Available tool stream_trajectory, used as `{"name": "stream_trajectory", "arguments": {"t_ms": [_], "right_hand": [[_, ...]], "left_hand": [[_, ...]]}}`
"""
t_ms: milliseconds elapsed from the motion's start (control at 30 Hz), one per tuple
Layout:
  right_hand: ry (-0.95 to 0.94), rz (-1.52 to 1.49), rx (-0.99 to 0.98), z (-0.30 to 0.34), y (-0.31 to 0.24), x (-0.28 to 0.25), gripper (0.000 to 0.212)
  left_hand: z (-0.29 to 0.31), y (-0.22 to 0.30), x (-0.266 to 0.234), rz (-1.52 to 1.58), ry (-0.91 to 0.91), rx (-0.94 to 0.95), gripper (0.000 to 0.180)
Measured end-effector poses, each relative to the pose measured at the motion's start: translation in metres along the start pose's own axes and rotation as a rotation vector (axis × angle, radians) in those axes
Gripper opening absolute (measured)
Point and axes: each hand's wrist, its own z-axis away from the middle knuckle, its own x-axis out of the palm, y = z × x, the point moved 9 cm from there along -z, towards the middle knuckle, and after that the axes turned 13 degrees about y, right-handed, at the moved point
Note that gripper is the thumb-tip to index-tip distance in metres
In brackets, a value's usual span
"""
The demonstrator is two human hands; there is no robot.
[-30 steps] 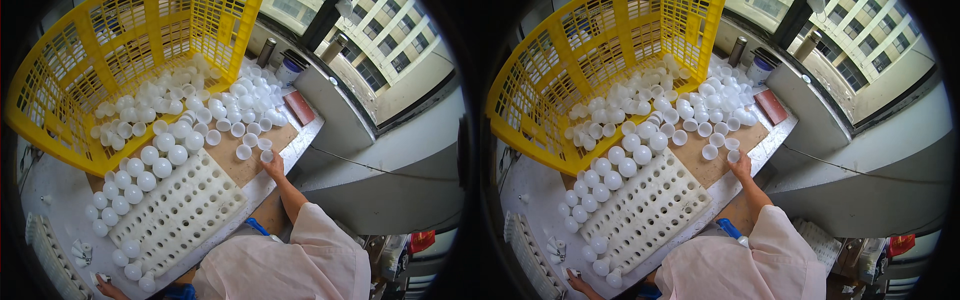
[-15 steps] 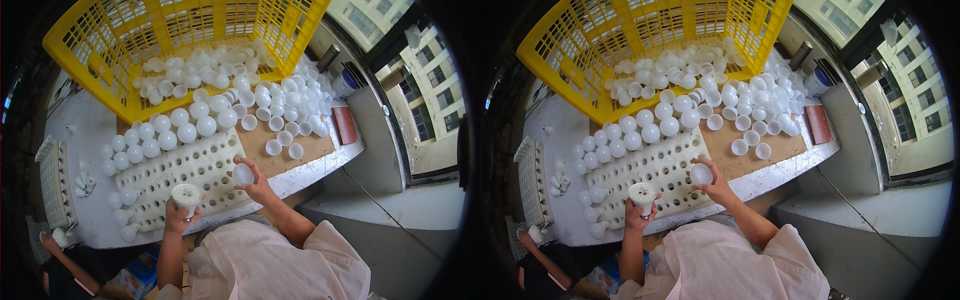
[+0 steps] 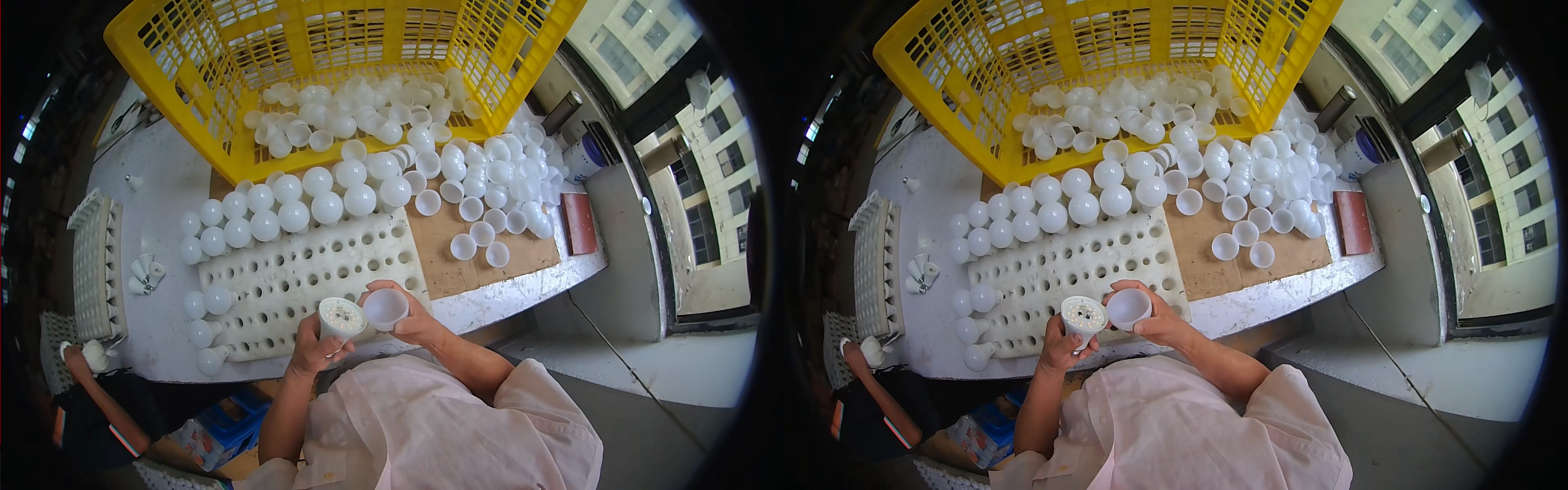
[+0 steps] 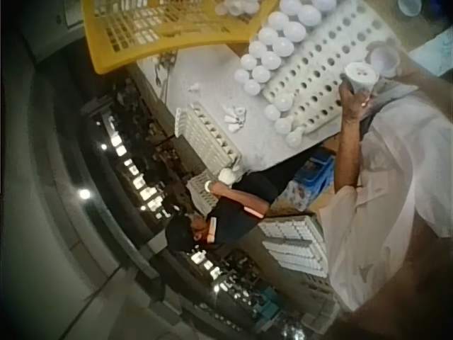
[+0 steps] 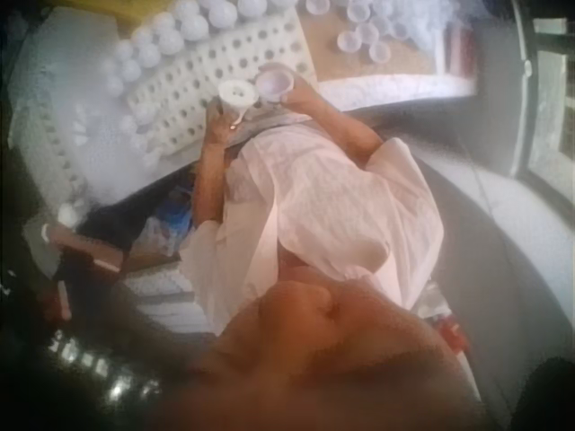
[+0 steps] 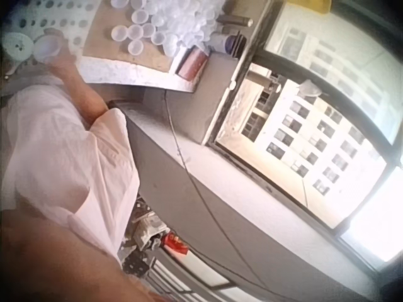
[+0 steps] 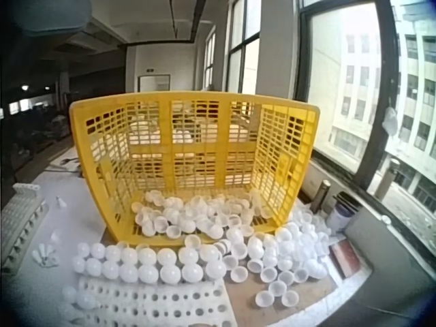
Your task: The person assembles light bulbs by attaching plastic bulb covers onto bulb bases by hand and placing the assembled bulbs into slots on a tray.
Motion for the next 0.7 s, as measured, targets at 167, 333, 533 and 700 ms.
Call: {"name": "stream_trajectory", "arguments": {"t_ms": [167,333,533,700], "right_hand": [[-0.010,0.004,0.021,0.000,0.003,0.003,0.081],[-0.010,0.108,0.032,-0.001,0.005,0.003,0.081],[-0.043,0.914,-0.129,-0.002,-0.023,0.025,0.084],[-0.244,1.308,-0.182,0.001,-0.012,0.067,0.083]], "left_hand": [[0.003,-0.001,-0.006,0.005,0.032,-0.018,0.054],[0.005,-0.005,-0.010,0.017,0.019,-0.067,0.051],[0.007,0.013,-0.015,-0.340,0.025,-0.167,0.043],[0.012,0.012,-0.015,-0.706,-0.031,-0.148,0.052]]}}
